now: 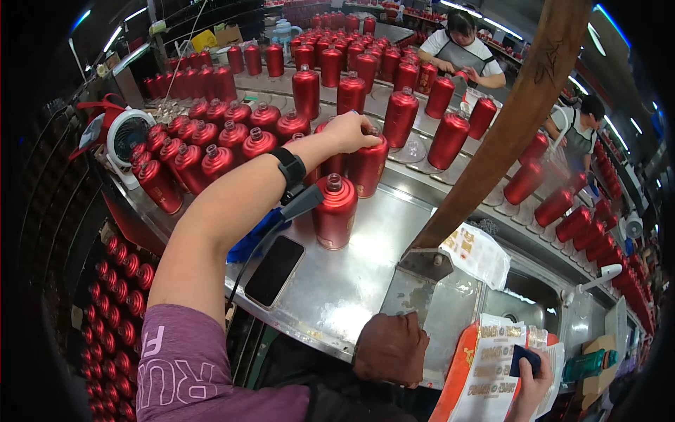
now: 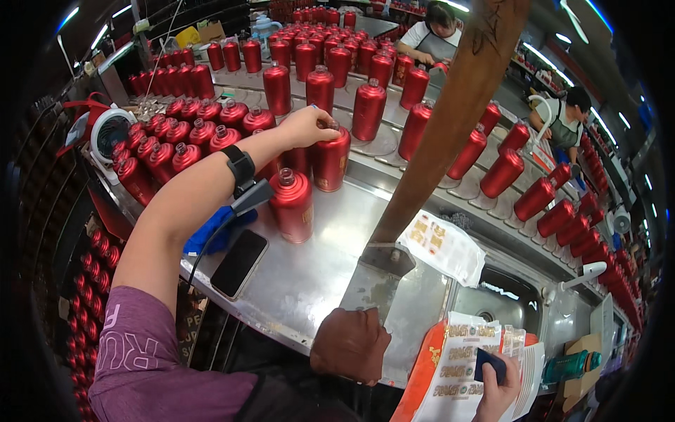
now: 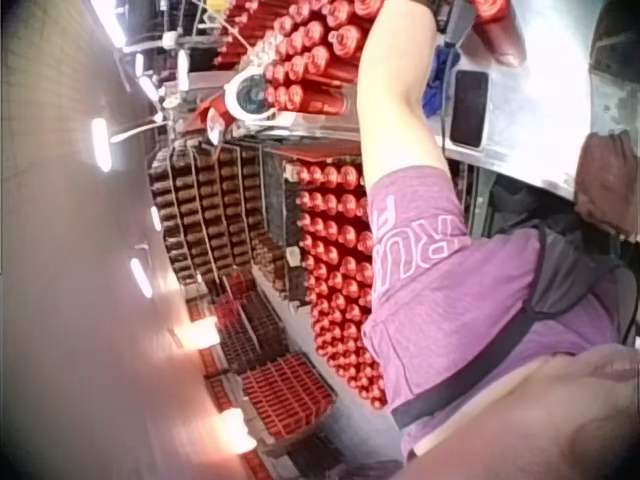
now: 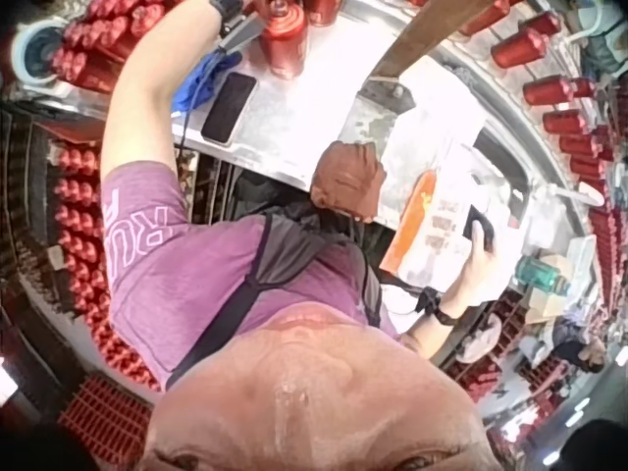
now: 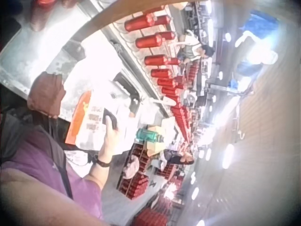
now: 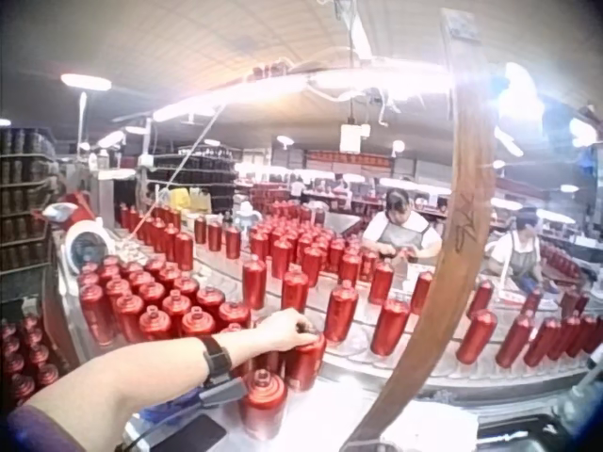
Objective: Applying labels and cleaning residue from red liquor bottles on an assembly line.
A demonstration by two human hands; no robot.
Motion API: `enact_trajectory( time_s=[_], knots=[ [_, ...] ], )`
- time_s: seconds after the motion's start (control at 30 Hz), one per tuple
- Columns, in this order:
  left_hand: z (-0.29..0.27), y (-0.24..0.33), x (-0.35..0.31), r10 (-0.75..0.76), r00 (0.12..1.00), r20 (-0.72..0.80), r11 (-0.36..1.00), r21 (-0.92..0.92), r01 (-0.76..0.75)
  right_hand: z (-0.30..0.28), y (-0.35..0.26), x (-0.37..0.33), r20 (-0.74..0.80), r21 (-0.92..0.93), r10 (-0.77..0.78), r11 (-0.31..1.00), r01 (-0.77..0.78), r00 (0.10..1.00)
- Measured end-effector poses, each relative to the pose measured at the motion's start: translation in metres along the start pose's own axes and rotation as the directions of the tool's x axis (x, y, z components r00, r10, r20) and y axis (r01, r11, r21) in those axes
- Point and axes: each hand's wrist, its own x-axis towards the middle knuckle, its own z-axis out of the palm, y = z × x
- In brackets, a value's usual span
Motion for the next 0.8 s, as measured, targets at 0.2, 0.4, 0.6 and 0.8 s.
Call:
enact_trajectory(
  time_s=[0.2, 0.4, 0.6, 0.8],
  knots=[
    [-0.055, 0.017, -0.029, 0.027, 0.989, 0.142, 0.999, -0.050, -0.020, -0.005, 0.015, 0.016, 0.026, -0.027, -0.041, 0.999, 0.042, 0.999],
    [-0.093, 0.034, -0.126, 0.215, 0.909, 0.356, 0.974, -0.150, -0.172, -0.039, 0.021, 0.076, -0.038, 0.016, -0.148, 0.989, 0.148, 0.988],
    [-0.058, 0.023, -0.140, 0.075, 0.985, 0.155, 0.959, -0.283, -0.028, -0.010, -0.020, 0.192, 0.023, 0.265, -0.136, 0.956, 0.125, 0.990],
    [-0.055, 0.016, -0.117, 0.158, 0.987, 0.024, 0.972, -0.183, -0.151, 0.020, -0.039, 0.289, 0.112, 0.194, -0.178, 0.969, 0.154, 0.978]
  ],
)
